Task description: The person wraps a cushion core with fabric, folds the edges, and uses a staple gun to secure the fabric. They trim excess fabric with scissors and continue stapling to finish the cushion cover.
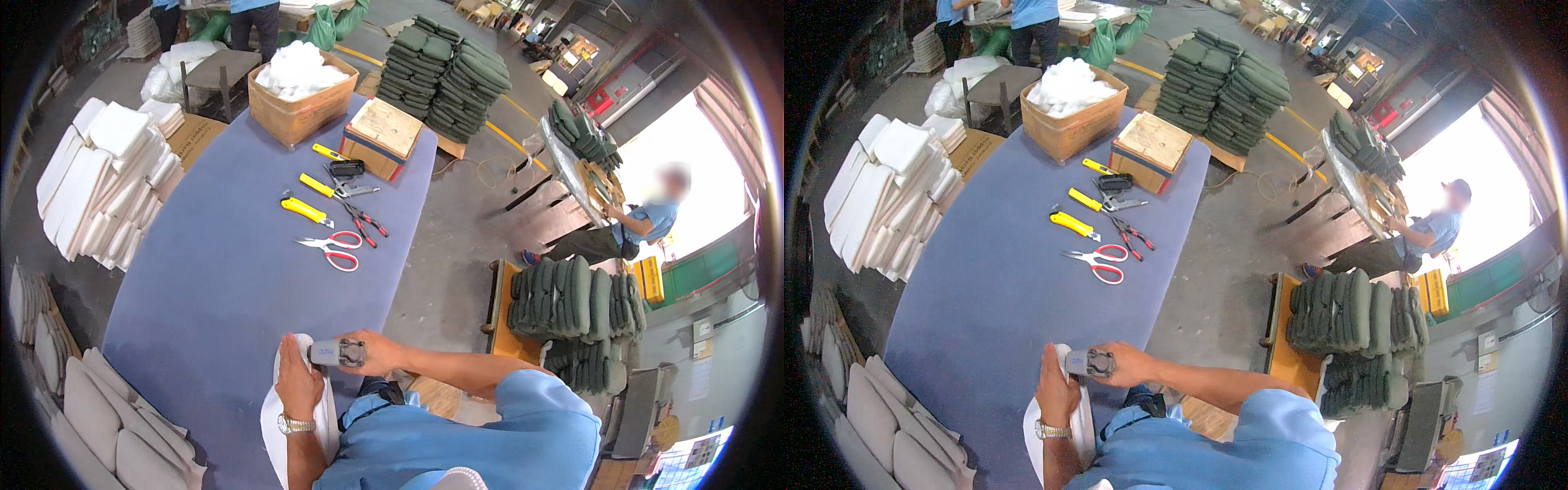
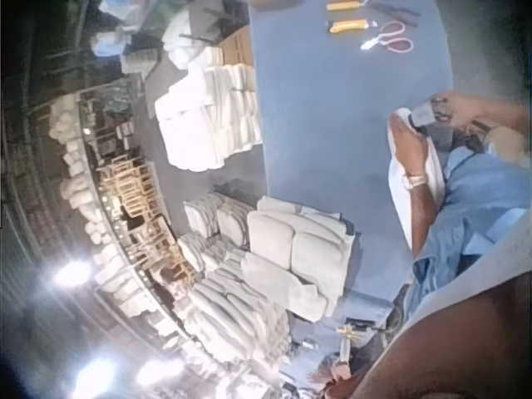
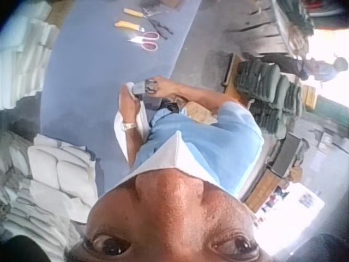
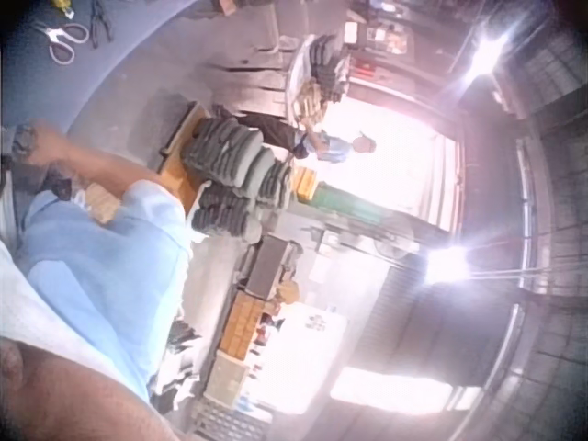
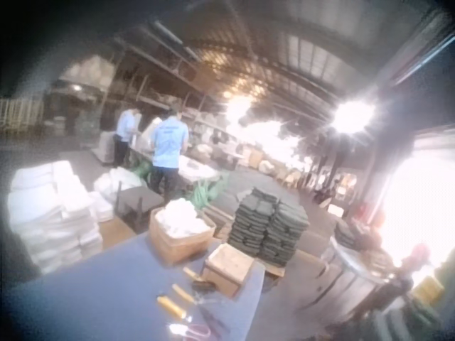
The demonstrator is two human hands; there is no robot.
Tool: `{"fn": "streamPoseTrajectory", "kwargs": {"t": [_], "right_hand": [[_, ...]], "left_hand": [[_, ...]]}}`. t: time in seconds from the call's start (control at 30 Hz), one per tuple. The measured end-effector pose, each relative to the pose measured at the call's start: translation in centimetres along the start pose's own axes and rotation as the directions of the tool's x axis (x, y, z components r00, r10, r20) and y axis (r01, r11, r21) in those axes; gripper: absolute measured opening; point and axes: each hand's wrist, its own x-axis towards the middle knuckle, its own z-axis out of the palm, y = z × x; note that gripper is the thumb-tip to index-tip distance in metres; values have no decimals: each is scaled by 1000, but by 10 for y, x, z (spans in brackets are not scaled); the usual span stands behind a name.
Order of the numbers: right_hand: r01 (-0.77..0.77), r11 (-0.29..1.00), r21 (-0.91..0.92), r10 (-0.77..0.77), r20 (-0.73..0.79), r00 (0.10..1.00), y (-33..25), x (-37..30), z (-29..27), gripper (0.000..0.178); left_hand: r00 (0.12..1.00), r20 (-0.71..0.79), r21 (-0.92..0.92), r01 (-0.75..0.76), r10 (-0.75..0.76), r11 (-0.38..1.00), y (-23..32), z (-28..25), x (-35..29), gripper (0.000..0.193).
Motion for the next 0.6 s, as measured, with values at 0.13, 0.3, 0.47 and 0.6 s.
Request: {"fn": "streamPoseTrajectory", "kwargs": {"t": [0.13, 0.3, 0.47, 0.6], "right_hand": [[131, 991, 17, -129, -79, 988, 4, -8, 10, 35], [126, 992, 21, -122, -129, 984, 8, -26, 10, 36], [93, 992, 90, -74, -192, 979, 8, -41, 2, 43], [75, 989, 127, -41, -252, 967, 22, -46, 5, 52]], "left_hand": [[998, -55, 43, 43, -40, 998, 1, 2, -2, 78], [995, -25, 80, 98, -96, 992, 20, -1, -5, 72], [994, -36, 110, 102, -98, 989, 20, 2, -9, 69], [995, -66, 66, 79, -75, 995, 11, 4, -8, 68]]}}
